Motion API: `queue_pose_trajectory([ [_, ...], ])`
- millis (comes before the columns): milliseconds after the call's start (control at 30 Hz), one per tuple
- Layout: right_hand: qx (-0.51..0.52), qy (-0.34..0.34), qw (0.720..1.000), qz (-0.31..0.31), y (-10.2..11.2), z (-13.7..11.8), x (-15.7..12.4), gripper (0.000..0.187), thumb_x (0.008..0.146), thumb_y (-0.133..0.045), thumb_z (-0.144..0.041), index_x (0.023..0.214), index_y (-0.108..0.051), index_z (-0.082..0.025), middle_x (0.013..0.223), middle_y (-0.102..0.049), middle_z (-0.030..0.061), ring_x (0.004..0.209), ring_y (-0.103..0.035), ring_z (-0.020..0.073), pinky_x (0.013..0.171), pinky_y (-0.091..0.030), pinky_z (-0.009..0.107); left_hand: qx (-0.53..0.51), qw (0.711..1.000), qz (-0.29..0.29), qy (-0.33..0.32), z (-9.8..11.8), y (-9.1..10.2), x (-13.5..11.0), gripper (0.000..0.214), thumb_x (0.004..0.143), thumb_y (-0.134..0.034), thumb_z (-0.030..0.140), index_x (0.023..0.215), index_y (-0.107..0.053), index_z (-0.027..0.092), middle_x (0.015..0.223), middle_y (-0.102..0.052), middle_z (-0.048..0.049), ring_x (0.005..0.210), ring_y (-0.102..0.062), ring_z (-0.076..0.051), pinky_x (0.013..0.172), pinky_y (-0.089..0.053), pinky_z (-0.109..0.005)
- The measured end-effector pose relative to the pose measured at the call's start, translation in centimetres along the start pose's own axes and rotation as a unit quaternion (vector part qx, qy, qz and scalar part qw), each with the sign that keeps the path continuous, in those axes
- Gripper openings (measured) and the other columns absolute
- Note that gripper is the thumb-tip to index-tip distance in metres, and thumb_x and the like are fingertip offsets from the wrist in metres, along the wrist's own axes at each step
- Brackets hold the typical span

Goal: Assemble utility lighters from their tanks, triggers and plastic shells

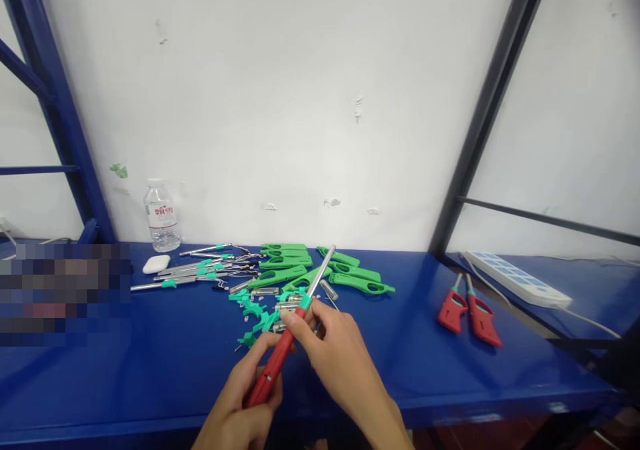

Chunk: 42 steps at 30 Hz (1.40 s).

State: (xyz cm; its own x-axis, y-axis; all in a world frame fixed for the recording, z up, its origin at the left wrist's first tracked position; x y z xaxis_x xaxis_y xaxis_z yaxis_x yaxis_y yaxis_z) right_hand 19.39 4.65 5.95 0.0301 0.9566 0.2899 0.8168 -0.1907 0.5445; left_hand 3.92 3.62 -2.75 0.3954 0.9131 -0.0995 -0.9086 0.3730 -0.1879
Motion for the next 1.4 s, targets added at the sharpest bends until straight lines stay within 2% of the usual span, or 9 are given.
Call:
queue_pose_trajectory([
  [267,0.02,0.005,1.0,-0.01,-0.2,-0.4,-0.2,0.046,0.102,-0.059,-0.059,0.073,-0.057,-0.024,0.067,-0.064,-0.004,0.065,-0.057,0.016,0.06,-0.031,0.027,-0.002,0.999,0.033,-0.03,-1.3,0.8,0.6,0.102,0.046,-0.048,0.018,0.146,-0.05,0.035,0.076,-0.058,0.0025,0.057,-0.049,-0.014,0.042,-0.018,-0.02],
  [400,-0.022,0.009,1.0,-0.014,-0.2,-0.2,-0.3,0.041,0.104,-0.055,-0.059,0.08,-0.057,-0.025,0.072,-0.066,-0.0022,0.065,-0.057,0.0178,0.062,-0.032,0.028,-0.01,1.0,0.015,-0.009,-1.2,0.7,0.9,0.11,0.048,-0.05,0.014,0.155,-0.037,0.035,0.076,-0.057,0.0056,0.054,-0.049,-0.01,0.042,-0.022,-0.017],
  [567,-0.03,0.008,0.998,-0.05,-0.2,-0.1,-0.8,0.031,0.098,-0.064,-0.056,0.092,-0.059,-0.026,0.078,-0.071,-0.0011,0.069,-0.06,0.0201,0.065,-0.036,0.028,-0.053,0.998,-0.03,0.005,-0.6,-0.1,0.5,0.118,0.062,-0.057,0.011,0.166,-0.007,0.036,0.076,-0.057,0.0096,0.041,-0.037,-0.003,0.038,-0.02,-0.014],
  [700,0.02,-0.007,0.999,-0.024,0.3,0.3,-0.4,0.02,0.098,-0.062,-0.041,0.086,-0.059,-0.025,0.074,-0.069,-0.001,0.069,-0.062,0.0194,0.063,-0.039,0.027,-0.044,0.991,-0.112,-0.063,1.1,-1.5,0.5,0.097,0.087,-0.069,0.033,0.163,-0.008,0.037,0.089,-0.071,0.0013,0.039,-0.049,-0.003,0.037,-0.024,-0.012],
  [800,0.054,-0.032,0.998,-0.004,1.0,1.2,0.2,0.02,0.102,-0.049,-0.038,0.089,-0.057,-0.025,0.069,-0.066,-0.0022,0.06,-0.063,0.0178,0.056,-0.043,0.026,-0.061,0.988,-0.119,-0.074,1.8,-1.9,0.9,0.09,0.095,-0.071,0.048,0.161,-0.009,0.039,0.093,-0.072,-0.0024,0.043,-0.064,-0.01,0.033,-0.029,-0.012],
  [933,0.064,-0.075,0.995,0.025,4.2,3.1,0.7,0.031,0.107,-0.034,-0.045,0.111,-0.056,-0.024,0.055,-0.061,-0.0055,0.047,-0.066,0.0211,0.04,-0.042,0.025,-0.073,0.994,-0.073,-0.037,1.5,-1.4,1.5,0.08,0.094,-0.074,0.046,0.155,-0.023,0.036,0.093,-0.07,-0.0013,0.045,-0.068,-0.014,0.028,-0.033,-0.011],
  [1033,0.02,-0.108,0.991,0.082,8.6,5.7,0.8,0.039,0.109,-0.031,-0.05,0.124,-0.055,-0.025,0.067,-0.07,-0.0009,0.057,-0.072,0.0236,0.04,-0.046,0.027,-0.059,0.997,-0.055,-0.018,1.2,-1.2,1.6,0.071,0.094,-0.074,0.045,0.15,-0.033,0.03,0.087,-0.07,-0.0007,0.043,-0.064,-0.012,0.028,-0.035,-0.01],
  [1167,-0.103,-0.189,0.964,0.157,14.1,10.5,0.7,0.038,0.111,-0.039,-0.047,0.112,-0.064,-0.018,0.063,-0.067,0.002,0.051,-0.067,0.0219,0.051,-0.054,0.032,-0.045,0.997,-0.056,-0.02,1.1,-1.2,1.6,0.067,0.093,-0.073,0.046,0.145,-0.036,0.027,0.078,-0.069,0.0018,0.039,-0.058,-0.009,0.028,-0.033,-0.008],
  [1400,-0.237,-0.29,0.906,0.199,17.1,16.5,1.0,0.033,0.104,-0.068,-0.037,0.132,-0.066,-0.02,0.134,-0.067,0.0102,0.11,-0.07,0.0253,0.093,-0.061,0.046,-0.048,0.997,-0.062,-0.02,0.8,-1.1,1.8,0.063,0.092,-0.074,0.047,0.141,-0.041,0.027,0.076,-0.07,0.0019,0.036,-0.056,-0.008,0.028,-0.032,-0.009],
])
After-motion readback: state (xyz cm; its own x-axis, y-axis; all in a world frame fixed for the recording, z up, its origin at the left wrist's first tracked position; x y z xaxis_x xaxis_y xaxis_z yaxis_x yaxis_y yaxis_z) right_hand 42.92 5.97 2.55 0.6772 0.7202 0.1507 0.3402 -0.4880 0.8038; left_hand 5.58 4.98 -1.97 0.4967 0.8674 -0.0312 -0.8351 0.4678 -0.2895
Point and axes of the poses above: each hand's wrist, its own x-axis towards the middle knuckle, its own y-axis out of the back of the hand, z = x × y, the point moved 6 cm from there along x, towards the middle knuckle
